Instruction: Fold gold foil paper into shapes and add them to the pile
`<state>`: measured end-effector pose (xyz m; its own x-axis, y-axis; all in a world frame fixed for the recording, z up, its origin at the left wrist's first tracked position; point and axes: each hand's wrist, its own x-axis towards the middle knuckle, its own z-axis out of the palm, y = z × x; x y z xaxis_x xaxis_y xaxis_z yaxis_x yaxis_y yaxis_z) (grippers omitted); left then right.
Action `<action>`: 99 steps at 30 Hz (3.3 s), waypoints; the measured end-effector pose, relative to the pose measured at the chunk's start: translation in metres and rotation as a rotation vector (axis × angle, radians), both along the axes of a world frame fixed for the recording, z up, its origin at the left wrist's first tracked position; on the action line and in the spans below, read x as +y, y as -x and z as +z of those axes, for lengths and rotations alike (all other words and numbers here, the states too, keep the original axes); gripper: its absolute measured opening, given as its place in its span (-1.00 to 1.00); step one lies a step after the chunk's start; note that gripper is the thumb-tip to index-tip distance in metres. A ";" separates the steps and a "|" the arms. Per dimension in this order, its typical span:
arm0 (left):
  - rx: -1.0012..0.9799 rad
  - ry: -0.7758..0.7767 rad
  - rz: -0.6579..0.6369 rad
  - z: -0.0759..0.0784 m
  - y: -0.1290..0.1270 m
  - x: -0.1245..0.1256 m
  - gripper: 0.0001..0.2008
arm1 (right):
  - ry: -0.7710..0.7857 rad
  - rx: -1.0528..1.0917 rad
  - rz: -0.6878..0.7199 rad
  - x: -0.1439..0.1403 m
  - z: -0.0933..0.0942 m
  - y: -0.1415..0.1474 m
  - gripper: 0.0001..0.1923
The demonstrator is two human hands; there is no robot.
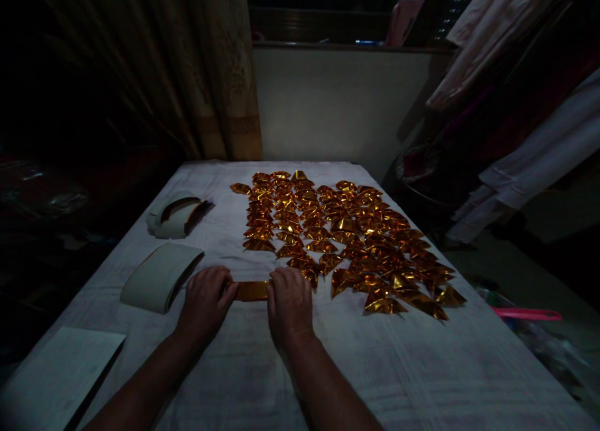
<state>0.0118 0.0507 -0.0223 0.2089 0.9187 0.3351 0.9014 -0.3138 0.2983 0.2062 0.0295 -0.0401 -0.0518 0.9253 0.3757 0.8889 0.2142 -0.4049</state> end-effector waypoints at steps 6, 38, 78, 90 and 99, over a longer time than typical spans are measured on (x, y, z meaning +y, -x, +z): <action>-0.007 -0.005 0.004 -0.008 0.001 0.000 -0.92 | 0.113 -0.178 0.414 -0.010 0.007 0.018 -0.47; 0.229 0.052 -0.225 0.010 0.021 -0.015 -0.67 | 0.252 -0.208 0.195 -0.018 0.009 -0.002 -0.43; -0.194 -0.044 -0.240 -0.003 0.000 -0.016 -0.93 | 0.165 0.273 0.324 -0.013 0.006 -0.006 -0.53; -0.098 -0.019 -0.212 -0.016 0.004 -0.014 -0.71 | 0.113 0.159 0.390 -0.011 0.004 0.003 -0.72; -0.068 0.035 -0.202 -0.011 0.004 -0.015 -0.66 | -0.018 -0.082 0.390 -0.007 0.010 -0.010 -0.86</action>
